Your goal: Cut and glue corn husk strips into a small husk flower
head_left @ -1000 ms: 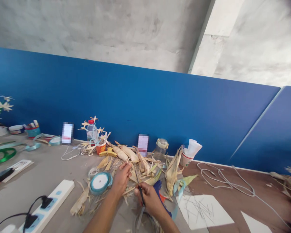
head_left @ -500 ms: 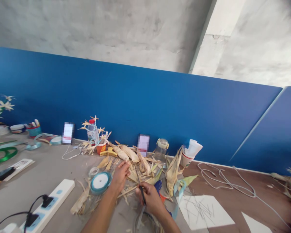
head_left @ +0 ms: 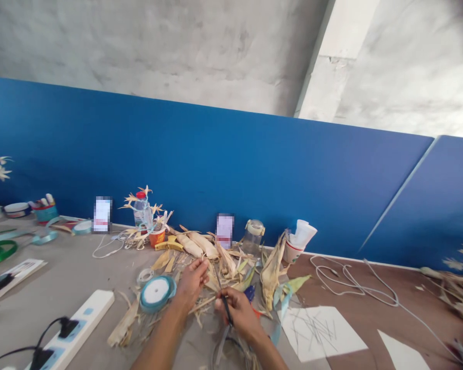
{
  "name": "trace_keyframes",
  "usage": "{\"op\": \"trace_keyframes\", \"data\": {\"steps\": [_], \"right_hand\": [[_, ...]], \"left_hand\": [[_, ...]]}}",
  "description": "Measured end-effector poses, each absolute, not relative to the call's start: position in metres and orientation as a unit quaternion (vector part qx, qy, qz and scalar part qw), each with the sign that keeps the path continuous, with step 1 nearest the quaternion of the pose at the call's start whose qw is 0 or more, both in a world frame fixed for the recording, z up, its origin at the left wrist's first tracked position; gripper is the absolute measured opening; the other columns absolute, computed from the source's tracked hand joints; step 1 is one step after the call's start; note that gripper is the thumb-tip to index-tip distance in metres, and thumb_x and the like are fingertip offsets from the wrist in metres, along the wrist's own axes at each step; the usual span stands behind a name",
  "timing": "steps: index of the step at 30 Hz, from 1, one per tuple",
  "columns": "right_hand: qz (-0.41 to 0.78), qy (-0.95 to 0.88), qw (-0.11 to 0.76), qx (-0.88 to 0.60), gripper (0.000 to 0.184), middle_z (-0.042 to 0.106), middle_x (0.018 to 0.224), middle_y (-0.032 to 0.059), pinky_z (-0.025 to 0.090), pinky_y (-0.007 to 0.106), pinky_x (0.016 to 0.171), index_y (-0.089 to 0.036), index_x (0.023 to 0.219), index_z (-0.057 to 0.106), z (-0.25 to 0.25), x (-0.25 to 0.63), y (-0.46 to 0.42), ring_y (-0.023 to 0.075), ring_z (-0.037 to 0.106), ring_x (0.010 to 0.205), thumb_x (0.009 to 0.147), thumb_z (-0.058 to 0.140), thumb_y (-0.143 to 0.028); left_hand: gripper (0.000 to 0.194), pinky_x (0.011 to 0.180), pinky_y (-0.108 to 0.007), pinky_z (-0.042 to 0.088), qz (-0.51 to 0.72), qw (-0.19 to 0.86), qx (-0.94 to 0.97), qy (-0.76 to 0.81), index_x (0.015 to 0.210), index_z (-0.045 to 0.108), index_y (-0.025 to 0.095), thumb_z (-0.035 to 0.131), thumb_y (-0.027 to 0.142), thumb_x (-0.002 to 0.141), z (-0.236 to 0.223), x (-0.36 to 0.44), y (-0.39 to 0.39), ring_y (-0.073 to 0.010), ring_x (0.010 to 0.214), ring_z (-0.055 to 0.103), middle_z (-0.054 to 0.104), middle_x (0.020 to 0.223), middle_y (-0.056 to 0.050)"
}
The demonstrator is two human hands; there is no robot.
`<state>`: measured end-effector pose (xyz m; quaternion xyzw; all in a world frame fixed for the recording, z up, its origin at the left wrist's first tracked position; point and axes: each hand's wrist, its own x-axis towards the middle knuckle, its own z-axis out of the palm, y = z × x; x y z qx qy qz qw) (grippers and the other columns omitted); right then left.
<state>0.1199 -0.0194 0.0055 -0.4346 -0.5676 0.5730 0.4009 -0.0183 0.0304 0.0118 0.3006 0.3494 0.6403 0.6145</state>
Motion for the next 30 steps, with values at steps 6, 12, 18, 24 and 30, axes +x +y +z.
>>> {"op": "trace_keyframes", "data": {"steps": [6, 12, 18, 24, 30], "right_hand": [[0.559, -0.585, 0.394, -0.435, 0.021, 0.039, 0.044, -0.0095, 0.024, 0.020, 0.041, -0.017, 0.072, 0.055, 0.0036, 0.1221, -0.0199, 0.0066, 0.032, 0.039, 0.066, 0.062, -0.035], [0.556, -0.590, 0.391, -0.436, 0.016, 0.039, 0.046, -0.0088, 0.022, 0.020, 0.043, -0.017, 0.071, 0.057, 0.0061, 0.1233, -0.0209, 0.0071, 0.032, 0.042, 0.065, 0.062, -0.031], [0.546, -0.600, 0.387, -0.438, 0.015, 0.039, 0.048, -0.0080, 0.023, 0.020, 0.043, -0.018, 0.072, 0.058, 0.0038, 0.1249, -0.0193, 0.0079, 0.033, 0.043, 0.065, 0.061, -0.030], [0.523, -0.617, 0.382, -0.447, 0.014, 0.037, 0.051, -0.0077, 0.021, 0.019, 0.044, -0.016, 0.075, 0.059, 0.0023, 0.1257, -0.0195, 0.0075, 0.029, 0.047, 0.065, 0.059, -0.027], [0.503, -0.628, 0.377, -0.459, 0.014, 0.038, 0.054, -0.0067, 0.022, 0.019, 0.045, -0.015, 0.075, 0.060, 0.0016, 0.1260, -0.0199, 0.0079, 0.031, 0.049, 0.065, 0.058, -0.025]], "left_hand": [[0.034, 0.042, -0.019, 0.024, 0.624, 0.596, 0.345, 0.368, 0.063, 0.054, 0.016, 0.078, 0.039, 0.055, 0.0103, -0.0167, 0.0312, -0.0039, 0.043, 0.026, 0.039, 0.052, 0.009], [0.036, 0.042, -0.020, 0.024, 0.623, 0.589, 0.354, 0.373, 0.061, 0.053, 0.017, 0.078, 0.042, 0.055, 0.0122, -0.0180, 0.0306, -0.0047, 0.043, 0.025, 0.036, 0.051, 0.010], [0.035, 0.043, -0.021, 0.024, 0.622, 0.599, 0.351, 0.362, 0.063, 0.054, 0.017, 0.078, 0.041, 0.054, 0.0112, -0.0191, 0.0315, -0.0047, 0.042, 0.025, 0.036, 0.050, 0.010], [0.037, 0.043, -0.021, 0.024, 0.621, 0.590, 0.356, 0.373, 0.063, 0.054, 0.017, 0.078, 0.043, 0.054, 0.0101, -0.0182, 0.0325, -0.0048, 0.042, 0.026, 0.037, 0.051, 0.010], [0.036, 0.043, -0.022, 0.025, 0.628, 0.551, 0.380, 0.398, 0.061, 0.051, 0.017, 0.074, 0.045, 0.059, 0.0052, -0.0180, 0.0349, -0.0060, 0.043, 0.028, 0.037, 0.052, 0.009]]}}
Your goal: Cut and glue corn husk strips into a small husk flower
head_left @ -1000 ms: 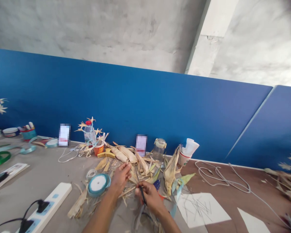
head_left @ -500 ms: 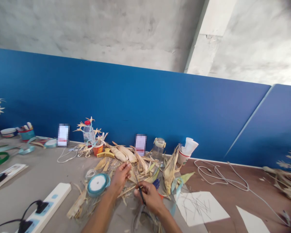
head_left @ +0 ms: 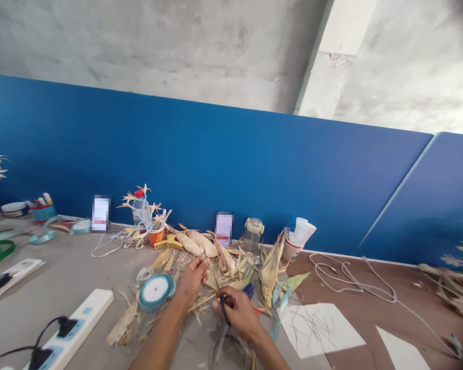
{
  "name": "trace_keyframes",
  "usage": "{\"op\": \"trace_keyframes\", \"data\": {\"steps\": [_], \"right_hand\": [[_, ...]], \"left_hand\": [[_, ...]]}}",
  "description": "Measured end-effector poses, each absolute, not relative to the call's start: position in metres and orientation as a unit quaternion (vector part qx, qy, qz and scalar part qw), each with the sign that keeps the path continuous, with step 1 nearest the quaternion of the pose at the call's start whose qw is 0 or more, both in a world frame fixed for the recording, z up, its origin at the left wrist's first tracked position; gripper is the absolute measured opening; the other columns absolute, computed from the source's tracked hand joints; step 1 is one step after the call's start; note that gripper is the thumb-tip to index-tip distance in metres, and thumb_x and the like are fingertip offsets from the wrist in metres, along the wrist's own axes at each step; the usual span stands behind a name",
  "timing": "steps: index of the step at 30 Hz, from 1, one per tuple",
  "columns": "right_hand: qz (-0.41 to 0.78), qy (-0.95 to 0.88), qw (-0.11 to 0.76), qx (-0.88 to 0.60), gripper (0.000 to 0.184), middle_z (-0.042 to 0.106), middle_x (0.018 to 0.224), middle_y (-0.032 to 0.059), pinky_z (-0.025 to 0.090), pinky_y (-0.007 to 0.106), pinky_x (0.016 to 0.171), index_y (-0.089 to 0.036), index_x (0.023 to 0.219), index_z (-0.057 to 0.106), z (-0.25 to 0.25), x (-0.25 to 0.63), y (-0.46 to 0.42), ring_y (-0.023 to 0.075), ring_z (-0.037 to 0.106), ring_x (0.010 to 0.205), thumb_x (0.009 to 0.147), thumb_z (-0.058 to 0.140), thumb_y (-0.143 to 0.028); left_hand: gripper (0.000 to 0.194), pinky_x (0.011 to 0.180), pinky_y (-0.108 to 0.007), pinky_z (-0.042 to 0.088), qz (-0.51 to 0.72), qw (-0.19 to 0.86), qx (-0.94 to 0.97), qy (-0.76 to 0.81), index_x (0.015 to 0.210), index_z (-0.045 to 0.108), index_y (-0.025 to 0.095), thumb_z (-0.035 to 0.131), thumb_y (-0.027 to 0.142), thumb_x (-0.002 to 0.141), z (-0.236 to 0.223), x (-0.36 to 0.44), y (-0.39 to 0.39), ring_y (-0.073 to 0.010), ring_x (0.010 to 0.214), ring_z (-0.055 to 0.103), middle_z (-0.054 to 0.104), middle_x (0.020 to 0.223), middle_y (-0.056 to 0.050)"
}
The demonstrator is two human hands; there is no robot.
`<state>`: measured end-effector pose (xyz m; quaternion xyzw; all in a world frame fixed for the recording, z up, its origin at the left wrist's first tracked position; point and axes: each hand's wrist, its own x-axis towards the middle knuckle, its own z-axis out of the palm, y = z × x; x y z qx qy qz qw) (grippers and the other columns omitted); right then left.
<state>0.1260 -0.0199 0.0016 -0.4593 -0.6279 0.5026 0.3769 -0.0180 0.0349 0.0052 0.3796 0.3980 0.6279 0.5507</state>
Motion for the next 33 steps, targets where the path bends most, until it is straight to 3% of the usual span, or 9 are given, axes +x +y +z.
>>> {"op": "trace_keyframes", "data": {"steps": [11, 23, 33], "right_hand": [[0.453, -0.650, 0.374, -0.482, 0.013, 0.041, 0.054, -0.0060, 0.023, 0.019, 0.045, -0.015, 0.076, 0.062, 0.003, 0.125, -0.021, 0.0085, 0.033, 0.050, 0.067, 0.058, -0.023], [0.547, -0.599, 0.382, -0.441, 0.026, 0.039, 0.044, -0.0083, 0.025, 0.020, 0.042, -0.016, 0.075, 0.062, 0.003, 0.125, -0.018, 0.0072, 0.032, 0.039, 0.066, 0.064, -0.040], [0.537, -0.605, 0.374, -0.453, 0.025, 0.036, 0.046, -0.0085, 0.024, 0.020, 0.041, -0.017, 0.075, 0.064, 0.005, 0.125, -0.021, 0.0070, 0.028, 0.041, 0.065, 0.064, -0.039]], "left_hand": [[0.036, 0.042, -0.023, 0.023, 0.643, 0.543, 0.359, 0.403, 0.059, 0.049, 0.019, 0.072, 0.047, 0.060, 0.000, -0.011, 0.036, -0.0069, 0.043, 0.027, 0.035, 0.050, 0.009], [0.039, 0.043, -0.022, 0.023, 0.622, 0.562, 0.370, 0.400, 0.060, 0.049, 0.018, 0.073, 0.049, 0.058, 0.008, -0.014, 0.032, -0.0063, 0.043, 0.026, 0.034, 0.049, 0.010], [0.038, 0.044, -0.023, 0.023, 0.620, 0.557, 0.377, 0.404, 0.060, 0.049, 0.019, 0.072, 0.048, 0.058, 0.010, -0.014, 0.032, -0.0071, 0.044, 0.025, 0.035, 0.051, 0.009]]}}
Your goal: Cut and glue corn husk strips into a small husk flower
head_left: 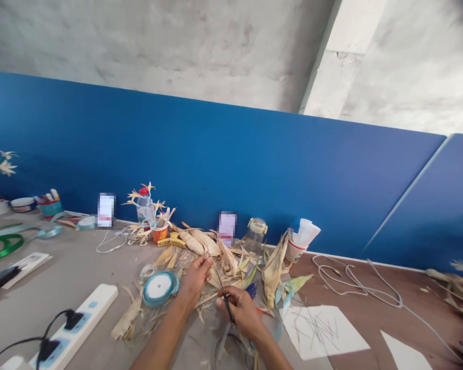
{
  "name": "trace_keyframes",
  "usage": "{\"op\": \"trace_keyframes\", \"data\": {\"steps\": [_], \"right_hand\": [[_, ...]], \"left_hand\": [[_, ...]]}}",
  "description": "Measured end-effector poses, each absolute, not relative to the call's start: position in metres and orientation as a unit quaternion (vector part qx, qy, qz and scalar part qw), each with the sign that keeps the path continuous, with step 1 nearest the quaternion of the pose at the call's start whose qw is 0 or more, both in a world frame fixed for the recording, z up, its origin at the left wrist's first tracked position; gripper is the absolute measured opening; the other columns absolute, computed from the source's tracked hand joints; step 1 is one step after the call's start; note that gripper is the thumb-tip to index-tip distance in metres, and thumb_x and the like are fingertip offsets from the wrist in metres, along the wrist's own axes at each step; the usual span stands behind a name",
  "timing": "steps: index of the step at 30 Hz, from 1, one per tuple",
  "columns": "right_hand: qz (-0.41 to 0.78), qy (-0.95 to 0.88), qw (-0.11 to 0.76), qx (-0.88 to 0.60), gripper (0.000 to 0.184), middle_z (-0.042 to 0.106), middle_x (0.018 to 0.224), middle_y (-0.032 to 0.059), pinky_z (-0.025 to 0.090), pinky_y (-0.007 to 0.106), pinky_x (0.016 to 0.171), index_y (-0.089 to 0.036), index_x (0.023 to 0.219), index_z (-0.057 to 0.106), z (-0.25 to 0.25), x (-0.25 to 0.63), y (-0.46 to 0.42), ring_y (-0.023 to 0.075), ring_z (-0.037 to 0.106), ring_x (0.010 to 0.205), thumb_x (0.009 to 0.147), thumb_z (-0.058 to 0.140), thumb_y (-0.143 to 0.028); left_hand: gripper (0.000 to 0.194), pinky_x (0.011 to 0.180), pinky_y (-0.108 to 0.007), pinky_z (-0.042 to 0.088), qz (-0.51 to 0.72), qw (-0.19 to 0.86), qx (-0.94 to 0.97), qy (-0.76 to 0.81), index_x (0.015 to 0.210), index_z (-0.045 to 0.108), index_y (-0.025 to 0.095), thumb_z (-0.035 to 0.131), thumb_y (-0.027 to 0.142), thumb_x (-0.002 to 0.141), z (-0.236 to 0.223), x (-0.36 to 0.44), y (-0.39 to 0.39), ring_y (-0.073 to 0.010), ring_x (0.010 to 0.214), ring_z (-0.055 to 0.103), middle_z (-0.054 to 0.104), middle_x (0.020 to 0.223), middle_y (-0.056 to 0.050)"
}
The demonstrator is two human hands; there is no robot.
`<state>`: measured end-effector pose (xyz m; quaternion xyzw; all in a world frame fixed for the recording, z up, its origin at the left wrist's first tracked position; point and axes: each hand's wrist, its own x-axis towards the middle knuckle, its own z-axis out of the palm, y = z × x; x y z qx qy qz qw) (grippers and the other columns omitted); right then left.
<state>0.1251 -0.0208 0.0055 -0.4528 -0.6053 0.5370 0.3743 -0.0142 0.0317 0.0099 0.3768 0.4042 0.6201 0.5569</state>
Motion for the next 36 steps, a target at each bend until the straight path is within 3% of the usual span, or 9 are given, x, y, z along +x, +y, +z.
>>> {"op": "trace_keyframes", "data": {"steps": [26, 36], "right_hand": [[0.517, -0.632, 0.364, -0.447, 0.025, 0.037, 0.051, -0.0071, 0.021, 0.020, 0.044, -0.015, 0.071, 0.061, 0.008, 0.127, -0.020, 0.0070, 0.027, 0.046, 0.066, 0.064, -0.040], [0.558, -0.590, 0.377, -0.445, 0.023, 0.039, 0.043, -0.0086, 0.024, 0.019, 0.041, -0.017, 0.068, 0.060, 0.003, 0.125, -0.019, 0.0061, 0.031, 0.038, 0.064, 0.065, -0.039]], "left_hand": [[0.036, 0.044, -0.021, 0.024, 0.611, 0.563, 0.401, 0.387, 0.062, 0.051, 0.017, 0.073, 0.046, 0.062, 0.000, -0.025, 0.039, -0.0057, 0.044, 0.026, 0.034, 0.052, 0.010], [0.037, 0.043, -0.021, 0.024, 0.595, 0.581, 0.408, 0.377, 0.061, 0.051, 0.017, 0.073, 0.047, 0.061, 0.002, -0.025, 0.037, -0.0054, 0.044, 0.023, 0.032, 0.051, 0.010]]}}
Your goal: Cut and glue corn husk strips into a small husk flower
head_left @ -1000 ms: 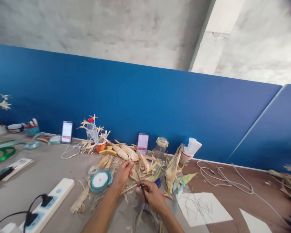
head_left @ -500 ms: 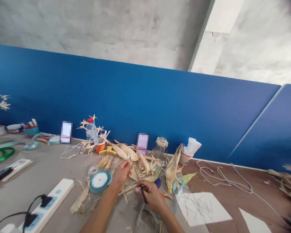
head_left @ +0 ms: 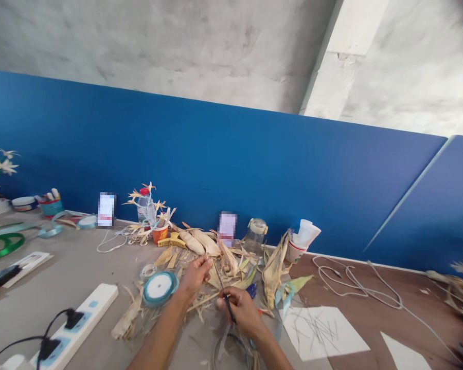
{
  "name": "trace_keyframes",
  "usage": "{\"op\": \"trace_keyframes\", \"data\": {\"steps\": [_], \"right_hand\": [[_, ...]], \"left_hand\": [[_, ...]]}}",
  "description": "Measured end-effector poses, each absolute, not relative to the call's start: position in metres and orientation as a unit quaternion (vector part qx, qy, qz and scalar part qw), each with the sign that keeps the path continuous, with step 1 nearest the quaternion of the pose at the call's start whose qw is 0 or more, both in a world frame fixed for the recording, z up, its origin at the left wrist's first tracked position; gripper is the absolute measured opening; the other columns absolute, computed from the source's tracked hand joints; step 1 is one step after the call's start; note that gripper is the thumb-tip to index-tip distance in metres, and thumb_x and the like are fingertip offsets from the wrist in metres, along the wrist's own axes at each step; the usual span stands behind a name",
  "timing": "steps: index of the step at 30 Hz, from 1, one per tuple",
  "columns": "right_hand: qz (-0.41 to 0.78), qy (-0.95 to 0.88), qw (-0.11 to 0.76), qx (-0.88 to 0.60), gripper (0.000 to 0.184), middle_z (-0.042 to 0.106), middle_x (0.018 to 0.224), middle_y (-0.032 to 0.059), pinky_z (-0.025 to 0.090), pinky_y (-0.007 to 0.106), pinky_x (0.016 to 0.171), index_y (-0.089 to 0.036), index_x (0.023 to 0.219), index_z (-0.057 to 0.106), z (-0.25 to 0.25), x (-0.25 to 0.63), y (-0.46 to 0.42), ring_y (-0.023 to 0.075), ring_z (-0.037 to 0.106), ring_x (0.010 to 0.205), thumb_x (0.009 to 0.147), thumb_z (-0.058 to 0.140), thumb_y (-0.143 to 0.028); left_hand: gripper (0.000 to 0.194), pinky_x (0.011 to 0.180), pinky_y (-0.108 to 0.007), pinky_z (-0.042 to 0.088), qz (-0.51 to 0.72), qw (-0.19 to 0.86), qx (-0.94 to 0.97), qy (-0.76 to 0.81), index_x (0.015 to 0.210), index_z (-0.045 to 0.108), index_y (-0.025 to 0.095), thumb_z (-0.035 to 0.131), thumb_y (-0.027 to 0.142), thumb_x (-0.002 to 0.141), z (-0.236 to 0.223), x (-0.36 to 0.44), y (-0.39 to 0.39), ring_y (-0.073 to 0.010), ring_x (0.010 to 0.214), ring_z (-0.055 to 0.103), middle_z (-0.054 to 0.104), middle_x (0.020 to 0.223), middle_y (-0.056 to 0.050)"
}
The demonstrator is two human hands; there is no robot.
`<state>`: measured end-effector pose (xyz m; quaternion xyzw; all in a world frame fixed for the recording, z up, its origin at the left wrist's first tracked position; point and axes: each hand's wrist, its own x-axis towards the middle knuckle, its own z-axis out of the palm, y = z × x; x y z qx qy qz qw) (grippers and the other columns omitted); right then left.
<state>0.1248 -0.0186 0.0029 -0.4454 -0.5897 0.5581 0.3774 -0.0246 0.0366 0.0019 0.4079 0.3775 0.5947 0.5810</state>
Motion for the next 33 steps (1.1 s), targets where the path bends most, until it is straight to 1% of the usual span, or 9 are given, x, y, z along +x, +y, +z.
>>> {"op": "trace_keyframes", "data": {"steps": [3, 9, 17, 25, 29, 33], "right_hand": [[0.553, -0.592, 0.379, -0.448, 0.022, 0.040, 0.043, -0.0086, 0.023, 0.019, 0.040, -0.016, 0.067, 0.060, 0.002, 0.126, -0.018, 0.0057, 0.031, 0.037, 0.064, 0.066, -0.037], [0.556, -0.589, 0.378, -0.448, 0.021, 0.041, 0.042, -0.0090, 0.024, 0.019, 0.040, -0.015, 0.070, 0.061, -0.001, 0.129, -0.015, 0.0056, 0.031, 0.036, 0.064, 0.065, -0.035], [0.566, -0.586, 0.381, -0.437, 0.020, 0.042, 0.040, -0.0094, 0.024, 0.019, 0.040, -0.016, 0.071, 0.061, -0.003, 0.131, -0.014, 0.0059, 0.031, 0.036, 0.064, 0.066, -0.034], [0.559, -0.592, 0.373, -0.445, 0.025, 0.040, 0.041, -0.0091, 0.023, 0.019, 0.039, -0.016, 0.070, 0.059, -0.004, 0.131, -0.013, 0.0062, 0.030, 0.037, 0.063, 0.067, -0.039], [0.552, -0.601, 0.366, -0.447, 0.026, 0.038, 0.042, -0.0093, 0.023, 0.019, 0.039, -0.016, 0.069, 0.059, 0.000, 0.132, -0.013, 0.0061, 0.028, 0.038, 0.063, 0.067, -0.041], [0.530, -0.609, 0.374, -0.457, 0.028, 0.040, 0.043, -0.0087, 0.024, 0.020, 0.040, -0.016, 0.071, 0.062, -0.001, 0.132, -0.012, 0.0068, 0.030, 0.038, 0.066, 0.064, -0.043]], "left_hand": [[0.038, 0.043, -0.020, 0.023, 0.592, 0.585, 0.405, 0.379, 0.060, 0.050, 0.017, 0.074, 0.047, 0.058, 0.005, -0.024, 0.035, -0.0053, 0.044, 0.023, 0.031, 0.051, 0.010], [0.039, 0.043, -0.020, 0.022, 0.599, 0.583, 0.397, 0.379, 0.059, 0.048, 0.018, 0.074, 0.047, 0.058, 0.006, -0.025, 0.035, -0.0054, 0.044, 0.023, 0.031, 0.051, 0.010], [0.039, 0.043, -0.021, 0.023, 0.582, 0.585, 0.409, 0.389, 0.062, 0.050, 0.018, 0.073, 0.049, 0.058, 0.004, -0.024, 0.035, -0.0053, 0.043, 0.024, 0.031, 0.051, 0.011], [0.042, 0.043, -0.021, 0.024, 0.567, 0.585, 0.425, 0.395, 0.057, 0.045, 0.018, 0.073, 0.050, 0.057, 0.009, -0.023, 0.032, -0.0047, 0.042, 0.024, 0.029, 0.049, 0.011], [0.042, 0.042, -0.020, 0.024, 0.568, 0.585, 0.418, 0.400, 0.058, 0.047, 0.018, 0.074, 0.050, 0.055, 0.011, -0.022, 0.031, -0.0040, 0.041, 0.025, 0.030, 0.049, 0.011], [0.040, 0.042, -0.019, 0.026, 0.592, 0.598, 0.381, 0.384, 0.060, 0.051, 0.016, 0.077, 0.045, 0.053, 0.014, -0.022, 0.030, -0.0031, 0.041, 0.026, 0.034, 0.050, 0.011]]}}
